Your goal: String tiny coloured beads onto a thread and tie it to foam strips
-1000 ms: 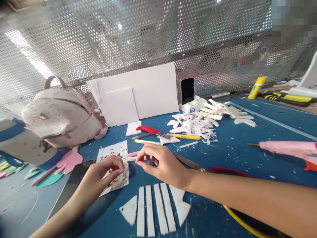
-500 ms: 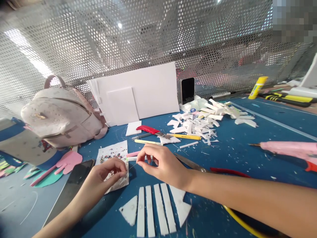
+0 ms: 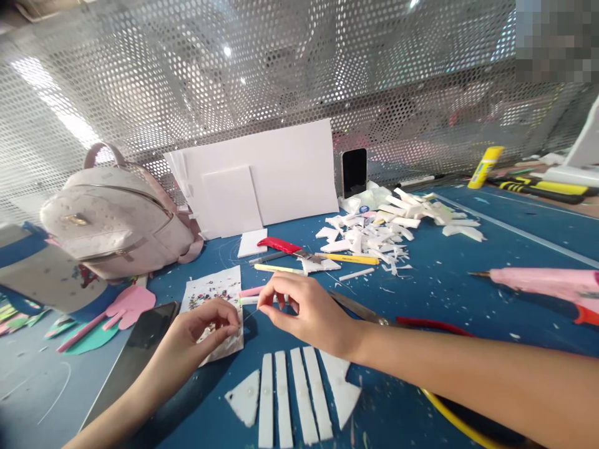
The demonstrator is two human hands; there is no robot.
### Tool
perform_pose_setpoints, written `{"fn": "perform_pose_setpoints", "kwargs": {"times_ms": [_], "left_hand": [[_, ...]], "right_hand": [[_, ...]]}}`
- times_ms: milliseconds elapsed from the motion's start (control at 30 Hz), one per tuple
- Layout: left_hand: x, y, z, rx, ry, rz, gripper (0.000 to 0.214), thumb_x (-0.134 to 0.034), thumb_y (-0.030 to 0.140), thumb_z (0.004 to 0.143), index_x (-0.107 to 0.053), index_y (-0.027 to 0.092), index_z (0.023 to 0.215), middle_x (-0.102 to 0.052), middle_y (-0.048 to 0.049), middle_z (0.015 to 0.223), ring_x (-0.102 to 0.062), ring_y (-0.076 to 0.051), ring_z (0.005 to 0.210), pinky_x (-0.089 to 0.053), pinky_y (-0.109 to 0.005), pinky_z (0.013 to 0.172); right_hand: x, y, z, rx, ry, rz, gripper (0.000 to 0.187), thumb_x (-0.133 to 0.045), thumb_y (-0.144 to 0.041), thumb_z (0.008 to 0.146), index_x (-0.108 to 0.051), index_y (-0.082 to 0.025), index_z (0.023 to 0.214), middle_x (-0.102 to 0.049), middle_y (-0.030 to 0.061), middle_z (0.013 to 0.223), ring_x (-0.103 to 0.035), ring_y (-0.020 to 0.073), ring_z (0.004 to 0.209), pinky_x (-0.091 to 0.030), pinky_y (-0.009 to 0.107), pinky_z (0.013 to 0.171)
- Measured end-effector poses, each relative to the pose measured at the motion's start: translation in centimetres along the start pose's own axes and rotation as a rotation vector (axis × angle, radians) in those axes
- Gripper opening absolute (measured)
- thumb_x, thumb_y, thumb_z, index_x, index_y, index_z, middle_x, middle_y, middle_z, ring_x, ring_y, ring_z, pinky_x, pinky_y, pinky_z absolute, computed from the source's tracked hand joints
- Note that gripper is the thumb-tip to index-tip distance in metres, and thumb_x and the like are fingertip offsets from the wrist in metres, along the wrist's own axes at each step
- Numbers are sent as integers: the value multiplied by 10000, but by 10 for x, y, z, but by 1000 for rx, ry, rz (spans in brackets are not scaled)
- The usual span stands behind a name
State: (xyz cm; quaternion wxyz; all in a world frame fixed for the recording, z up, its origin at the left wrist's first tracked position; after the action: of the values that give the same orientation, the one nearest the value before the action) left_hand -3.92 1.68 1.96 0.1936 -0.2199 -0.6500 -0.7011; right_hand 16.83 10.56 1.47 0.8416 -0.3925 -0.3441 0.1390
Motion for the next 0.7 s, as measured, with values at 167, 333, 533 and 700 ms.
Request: {"fn": "perform_pose_setpoints", "kwargs": {"times_ms": [167,333,533,700], "left_hand": [[0,-2,1,-7,1,-1,110,-547,200,872,-620,199,789,-629,-28,842,-560,-187,802,-408,-314,752],[0,-1,1,-12,2,-6,108,-553,204,872,-626,199,791,-634,-27,834,-568,-187,799,-413,-313,755],[0,-2,1,-25,13,-7,106,-557,190,866,-629,203,790,-637,-25,837,-569,-185,797,-420,-309,753],[0,-3,1,-21,12,-11,104,-560,195,870,-633,207,797,-637,-21,834,-568,-188,805,-417,-313,767]], "right_hand": [[0,2,0,17,9,7,69,-590,-132,888,-634,-185,879,-608,5,866,-510,114,688,-406,244,565],[0,2,0,17,11,1,67,-590,-138,890,-637,-183,878,-608,7,871,-508,112,684,-410,244,572],[1,-1,0,-3,-8,-6,75,-583,-136,891,-637,-186,877,-612,9,873,-509,117,692,-416,248,587],[1,-1,1,-4,-18,-9,75,-579,-137,895,-634,-186,880,-607,10,871,-506,117,699,-412,248,592]]}}
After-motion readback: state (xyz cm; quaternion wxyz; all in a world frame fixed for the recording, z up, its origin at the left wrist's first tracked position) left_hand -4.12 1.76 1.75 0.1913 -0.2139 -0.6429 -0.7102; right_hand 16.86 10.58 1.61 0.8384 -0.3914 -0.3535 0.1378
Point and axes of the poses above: each hand's wrist, its own z-axis towards the middle knuckle, its own x-axis out of the back of the hand, y = z × x, the point moved 1 cm from there along z, towards the middle knuckle
